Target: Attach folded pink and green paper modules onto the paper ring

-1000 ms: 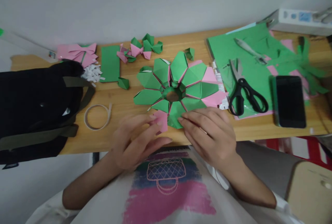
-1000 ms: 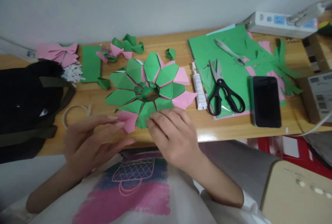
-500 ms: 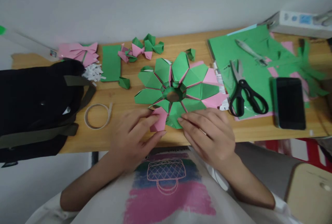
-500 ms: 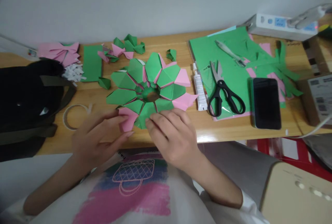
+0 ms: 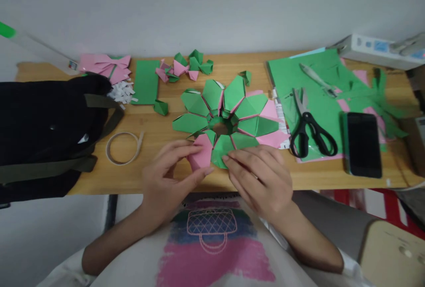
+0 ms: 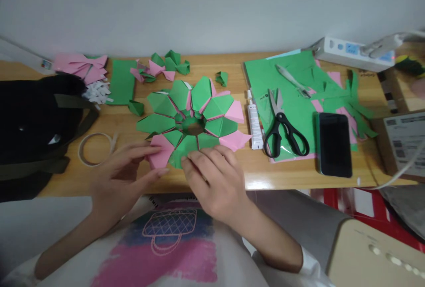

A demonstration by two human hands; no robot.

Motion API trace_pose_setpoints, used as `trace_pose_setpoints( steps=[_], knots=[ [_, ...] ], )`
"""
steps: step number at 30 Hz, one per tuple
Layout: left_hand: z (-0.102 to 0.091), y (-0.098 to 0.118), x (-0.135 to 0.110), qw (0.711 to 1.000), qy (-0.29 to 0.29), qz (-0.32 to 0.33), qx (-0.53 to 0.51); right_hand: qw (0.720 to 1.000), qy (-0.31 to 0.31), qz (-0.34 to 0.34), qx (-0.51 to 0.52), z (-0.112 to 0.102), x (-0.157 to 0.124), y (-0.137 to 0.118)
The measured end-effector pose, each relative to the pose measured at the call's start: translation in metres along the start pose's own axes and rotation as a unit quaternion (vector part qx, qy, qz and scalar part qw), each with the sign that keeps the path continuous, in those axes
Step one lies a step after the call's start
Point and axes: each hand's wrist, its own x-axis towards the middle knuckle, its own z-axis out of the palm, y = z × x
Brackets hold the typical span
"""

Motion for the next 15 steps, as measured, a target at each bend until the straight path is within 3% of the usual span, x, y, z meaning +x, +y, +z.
trace_pose_setpoints(
  steps=[7, 15],
  knots=[
    [0.0027, 0.003, -0.0036, 0.998, 0.03, -0.048, -0.03, 1.0, -0.003, -0.003, 0.008, 0.0026, -0.0016, -0.003],
    [0.0028, 0.0013, -0.0045, 0.999, 0.048, 0.007, 0.017, 1.0, -0.017, 0.0, 0.016, 0.0046, 0.0017, -0.0068]
  ],
)
